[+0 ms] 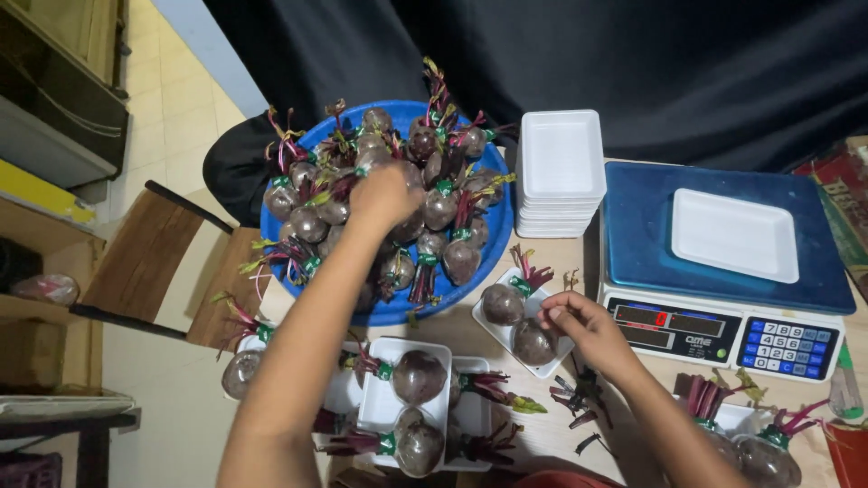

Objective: The person weigh and package beetroots into white trays, using a scale and a tape dispenser to secure them.

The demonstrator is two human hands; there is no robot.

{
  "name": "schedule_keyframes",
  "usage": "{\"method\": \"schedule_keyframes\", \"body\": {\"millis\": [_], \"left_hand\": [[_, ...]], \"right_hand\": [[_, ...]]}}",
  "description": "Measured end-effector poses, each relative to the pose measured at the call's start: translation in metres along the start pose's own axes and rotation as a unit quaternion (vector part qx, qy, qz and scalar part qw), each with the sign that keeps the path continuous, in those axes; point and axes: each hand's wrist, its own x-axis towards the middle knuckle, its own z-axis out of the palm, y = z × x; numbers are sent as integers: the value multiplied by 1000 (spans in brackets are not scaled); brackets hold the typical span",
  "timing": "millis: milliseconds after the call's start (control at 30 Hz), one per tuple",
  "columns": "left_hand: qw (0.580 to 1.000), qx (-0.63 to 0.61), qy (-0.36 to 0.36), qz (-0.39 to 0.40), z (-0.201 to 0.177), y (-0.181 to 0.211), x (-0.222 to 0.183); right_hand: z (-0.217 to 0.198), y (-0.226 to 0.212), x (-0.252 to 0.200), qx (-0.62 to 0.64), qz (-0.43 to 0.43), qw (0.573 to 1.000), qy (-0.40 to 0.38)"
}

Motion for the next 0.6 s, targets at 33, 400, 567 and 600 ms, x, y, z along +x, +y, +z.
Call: {"method": "schedule_keyframes", "body": {"millis": [33,400,567,600], "left_hand": [[1000,-1,0,-3,-4,4,-19],[983,152,-71,-71,144,-83,-11],[974,213,-18,-73,139,10,-40],[981,184,12,-67,182,9,-15]], "right_hand": [[1,0,0,-1,0,1000,-3],[11,1,-4,9,-13,999,-38],[15,-1,-9,3,-19,999,-47],[16,-2,-11,8,-18,999,-50]]}}
